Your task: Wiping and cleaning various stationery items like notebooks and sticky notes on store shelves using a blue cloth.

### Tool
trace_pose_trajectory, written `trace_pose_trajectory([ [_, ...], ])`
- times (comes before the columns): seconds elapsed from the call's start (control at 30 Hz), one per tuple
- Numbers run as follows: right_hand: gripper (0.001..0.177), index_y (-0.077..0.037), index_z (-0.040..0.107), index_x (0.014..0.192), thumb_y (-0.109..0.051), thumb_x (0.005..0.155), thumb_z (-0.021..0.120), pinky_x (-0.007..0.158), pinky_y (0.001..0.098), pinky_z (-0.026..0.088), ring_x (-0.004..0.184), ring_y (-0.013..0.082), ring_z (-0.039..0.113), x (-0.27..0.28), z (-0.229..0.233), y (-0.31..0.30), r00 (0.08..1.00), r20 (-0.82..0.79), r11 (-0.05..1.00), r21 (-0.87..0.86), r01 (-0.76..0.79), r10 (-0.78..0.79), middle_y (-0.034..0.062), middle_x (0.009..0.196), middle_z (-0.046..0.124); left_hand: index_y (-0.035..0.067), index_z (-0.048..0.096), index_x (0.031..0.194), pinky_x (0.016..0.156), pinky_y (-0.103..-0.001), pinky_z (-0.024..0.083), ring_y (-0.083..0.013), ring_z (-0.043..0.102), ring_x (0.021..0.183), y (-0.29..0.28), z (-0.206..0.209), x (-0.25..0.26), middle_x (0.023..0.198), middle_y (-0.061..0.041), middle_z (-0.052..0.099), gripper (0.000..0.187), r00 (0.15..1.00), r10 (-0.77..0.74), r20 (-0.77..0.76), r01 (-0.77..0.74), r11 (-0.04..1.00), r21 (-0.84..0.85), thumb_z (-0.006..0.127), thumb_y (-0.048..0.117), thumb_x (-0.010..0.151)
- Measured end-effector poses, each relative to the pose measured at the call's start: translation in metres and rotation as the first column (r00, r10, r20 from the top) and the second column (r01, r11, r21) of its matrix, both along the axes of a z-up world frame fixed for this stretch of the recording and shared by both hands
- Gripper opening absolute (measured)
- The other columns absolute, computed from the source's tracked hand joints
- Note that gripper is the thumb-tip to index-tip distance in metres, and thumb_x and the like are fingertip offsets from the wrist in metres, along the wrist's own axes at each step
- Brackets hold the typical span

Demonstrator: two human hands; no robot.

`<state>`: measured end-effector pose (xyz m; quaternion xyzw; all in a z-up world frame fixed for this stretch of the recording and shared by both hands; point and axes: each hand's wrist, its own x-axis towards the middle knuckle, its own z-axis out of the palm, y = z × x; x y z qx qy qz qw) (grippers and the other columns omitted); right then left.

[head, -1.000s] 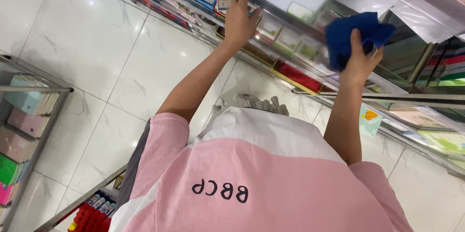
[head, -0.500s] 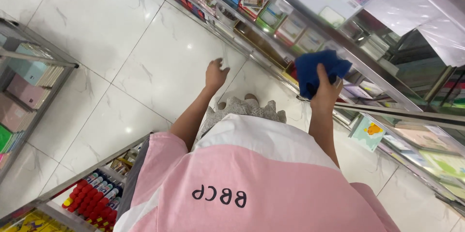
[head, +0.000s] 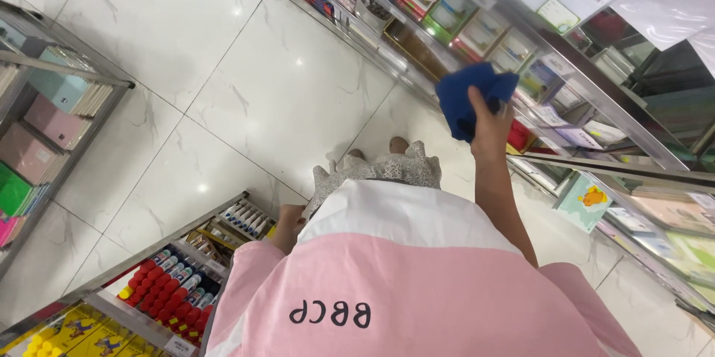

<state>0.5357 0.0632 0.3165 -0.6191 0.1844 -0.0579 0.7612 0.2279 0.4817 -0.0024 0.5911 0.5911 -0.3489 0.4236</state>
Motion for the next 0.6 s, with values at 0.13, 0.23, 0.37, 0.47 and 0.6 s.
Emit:
trace_pose_trajectory([
  [0.13,0.051,0.0,0.059,0.128,-0.012,0.086,0.086,0.096,0.0366,0.058,0.108,0.0216,0.069,-0.009,-0.014,0.019,0.997,-0.048,0.998,0.026,-0.052,0.054,0.0108,0.118,0.07,-0.003,0.07,0.082,0.054,-0.041,0.056,-0.0259,0.068,0.058,0.004,-0.016,0.009,0.07,-0.014,0.069,0.031,0.988,-0.038,0.152,0.034,0.999,0.029,0.079,0.026,0.089],
  [0.23,0.05,0.002,0.061,0.128,-0.013,0.088,0.085,0.095,0.0359,0.058,0.106,0.0214,0.069,-0.013,-0.012,0.032,0.992,-0.052,0.993,0.026,-0.116,0.117,0.0117,0.118,0.071,-0.009,0.073,0.089,0.056,-0.041,0.055,-0.0278,0.068,0.06,-0.001,-0.023,0.035,0.076,-0.018,0.071,0.033,0.957,-0.088,0.276,0.07,0.995,0.072,0.077,0.024,0.091],
  [0.37,0.047,0.003,0.061,0.127,-0.013,0.088,0.084,0.091,0.0338,0.058,0.102,0.0191,0.07,-0.013,0.001,0.05,0.985,-0.035,0.985,-0.011,-0.172,0.172,0.0105,0.114,0.071,-0.003,0.068,0.118,0.061,-0.036,0.062,-0.0224,0.072,0.069,-0.01,-0.021,0.085,0.09,-0.013,0.071,0.044,0.923,-0.014,0.384,-0.03,0.994,0.108,0.081,0.024,0.087],
  [0.47,0.047,0.004,0.062,0.126,-0.013,0.088,0.084,0.089,0.0341,0.058,0.1,0.0197,0.07,-0.009,0.005,0.056,0.982,-0.027,0.982,0.007,-0.189,0.189,0.011,0.114,0.071,-0.008,0.068,0.118,0.064,-0.035,0.062,-0.0241,0.071,0.072,-0.025,0.005,0.13,0.094,-0.019,0.073,0.042,0.843,0.172,0.51,-0.124,0.984,-0.127,0.076,0.024,0.091],
  [0.6,0.048,0.005,0.061,0.126,-0.015,0.088,0.084,0.089,0.0344,0.059,0.1,0.0204,0.07,0.002,0.001,0.062,0.977,-0.043,0.978,0.004,-0.209,0.209,0.0119,0.114,0.071,-0.011,0.066,0.116,0.07,-0.033,0.065,-0.0226,0.073,0.077,-0.036,0.066,0.208,0.096,-0.017,0.071,0.043,0.706,0.344,0.62,-0.141,0.925,-0.353,0.073,0.026,0.095],
])
